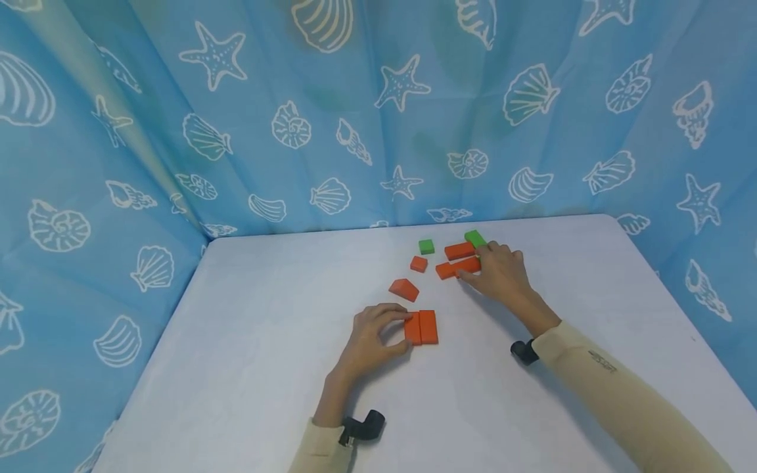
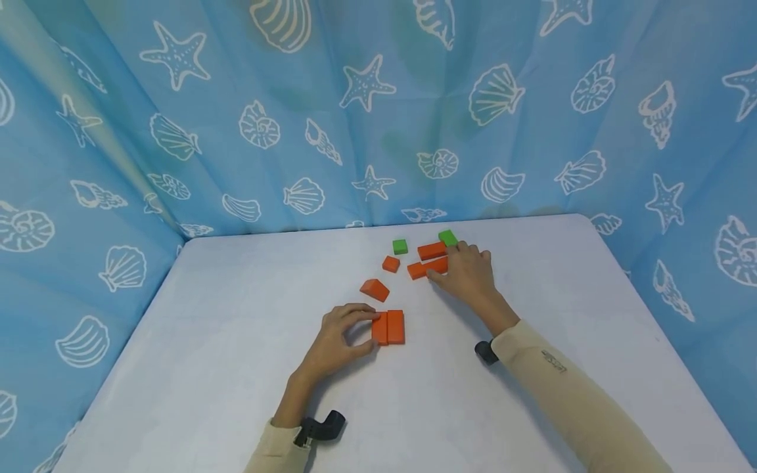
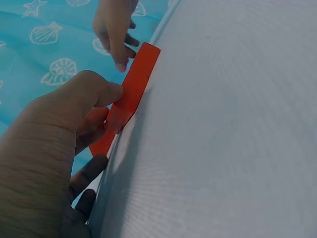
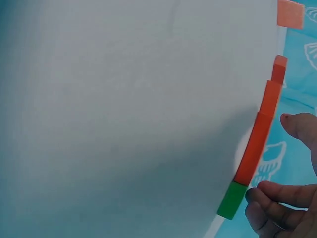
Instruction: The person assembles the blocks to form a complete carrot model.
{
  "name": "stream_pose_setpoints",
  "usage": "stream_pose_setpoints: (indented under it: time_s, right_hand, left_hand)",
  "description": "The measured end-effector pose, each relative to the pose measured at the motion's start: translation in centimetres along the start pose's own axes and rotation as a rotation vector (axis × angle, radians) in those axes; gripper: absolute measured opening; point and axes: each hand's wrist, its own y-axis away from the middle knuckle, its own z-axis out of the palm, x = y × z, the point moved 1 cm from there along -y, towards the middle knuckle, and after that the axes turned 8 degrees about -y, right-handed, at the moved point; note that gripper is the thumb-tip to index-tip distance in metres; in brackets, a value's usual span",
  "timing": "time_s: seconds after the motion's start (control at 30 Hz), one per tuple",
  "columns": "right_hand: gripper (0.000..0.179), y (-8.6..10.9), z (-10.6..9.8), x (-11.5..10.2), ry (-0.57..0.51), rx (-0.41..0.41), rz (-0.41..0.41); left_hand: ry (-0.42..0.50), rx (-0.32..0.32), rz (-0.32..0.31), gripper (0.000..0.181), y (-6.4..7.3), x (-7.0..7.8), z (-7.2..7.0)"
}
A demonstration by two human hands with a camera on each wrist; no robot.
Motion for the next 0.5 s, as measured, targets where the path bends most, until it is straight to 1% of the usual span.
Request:
stream_pose_setpoints:
  time_s: [0.17,0.27,0.37,0.5]
  right_hand:
    - [0.069,-0.4,0.4,-0.2,0.052,-0.005,0.02]
    - [0.069,-0.7,0.6,-0.4,0.063,-0.013,0.034]
    - [0.067,-0.9,0.9,-0.4,0.061,-0.013,0.043]
    - [0.062,-1.0,1.1,-0.3,0.032,-0.013,0.056]
  left_hand:
    - [0.001,0.007,0.01,0.041,0.0,0.2,0.0]
    - [-0.004,0.017,0.011,0.041,0.0,0.1,-0.1]
    - [0.004,0.025,0.018,0.04,0.0,0.0,-0.1]
    - [-0.003,0.023,0.027,0.041,0.1,-0.2,0.0]
